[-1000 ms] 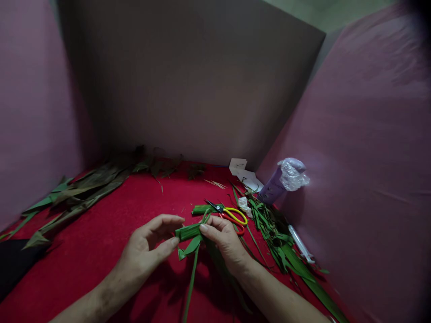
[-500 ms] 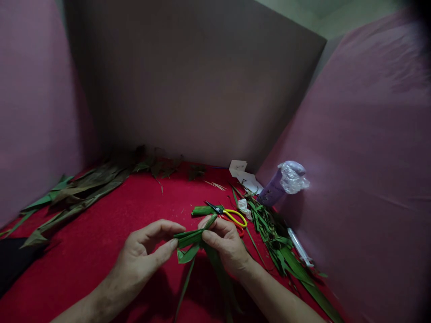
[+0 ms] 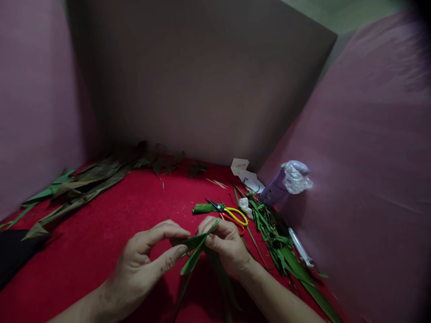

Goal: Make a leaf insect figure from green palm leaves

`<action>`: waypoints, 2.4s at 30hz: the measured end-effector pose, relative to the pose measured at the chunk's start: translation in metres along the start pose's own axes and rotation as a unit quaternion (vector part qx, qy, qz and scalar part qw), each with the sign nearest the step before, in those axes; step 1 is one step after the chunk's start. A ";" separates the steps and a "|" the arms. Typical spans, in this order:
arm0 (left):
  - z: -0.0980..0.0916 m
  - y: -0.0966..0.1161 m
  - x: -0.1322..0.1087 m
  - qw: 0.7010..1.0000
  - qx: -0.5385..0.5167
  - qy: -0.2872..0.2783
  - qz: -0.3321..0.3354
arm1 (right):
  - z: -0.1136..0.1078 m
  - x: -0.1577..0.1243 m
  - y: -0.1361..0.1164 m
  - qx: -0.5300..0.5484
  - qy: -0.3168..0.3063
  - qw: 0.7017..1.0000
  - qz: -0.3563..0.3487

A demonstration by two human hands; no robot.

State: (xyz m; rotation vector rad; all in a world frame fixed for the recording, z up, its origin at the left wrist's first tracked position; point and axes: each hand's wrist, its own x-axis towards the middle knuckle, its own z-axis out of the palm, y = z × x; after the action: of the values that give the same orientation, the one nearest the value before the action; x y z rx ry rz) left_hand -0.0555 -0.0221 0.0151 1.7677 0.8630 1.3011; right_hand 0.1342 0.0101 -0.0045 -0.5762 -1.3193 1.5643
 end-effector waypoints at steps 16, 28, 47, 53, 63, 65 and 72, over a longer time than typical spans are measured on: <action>0.001 0.011 0.000 0.987 0.110 -0.038 0.108 | 0.014 -0.009 0.013 0.192 0.032 0.968 0.161; 0.003 0.012 0.002 0.974 0.148 -0.024 0.167 | 0.013 -0.009 0.015 0.173 0.046 0.972 0.154; 0.007 0.010 -0.004 0.960 0.217 0.005 0.178 | 0.006 -0.005 0.013 0.011 0.014 0.999 0.051; 0.002 0.003 -0.001 0.964 0.192 -0.011 0.181 | 0.011 -0.006 0.012 0.055 0.049 0.993 0.088; 0.004 -0.002 0.008 0.986 0.151 0.033 0.063 | 0.013 -0.005 0.014 0.134 0.116 0.966 0.186; 0.004 -0.002 0.010 0.989 0.139 0.034 0.036 | 0.014 -0.005 0.015 0.143 0.119 0.963 0.193; 0.005 -0.002 0.009 0.994 0.108 0.030 -0.015 | 0.016 -0.004 0.013 0.170 0.119 0.958 0.198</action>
State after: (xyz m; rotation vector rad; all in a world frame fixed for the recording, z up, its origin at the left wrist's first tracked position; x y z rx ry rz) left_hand -0.0488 -0.0142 0.0160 1.8810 1.0944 1.2857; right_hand 0.1176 0.0001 -0.0121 -0.8147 -0.7565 1.9251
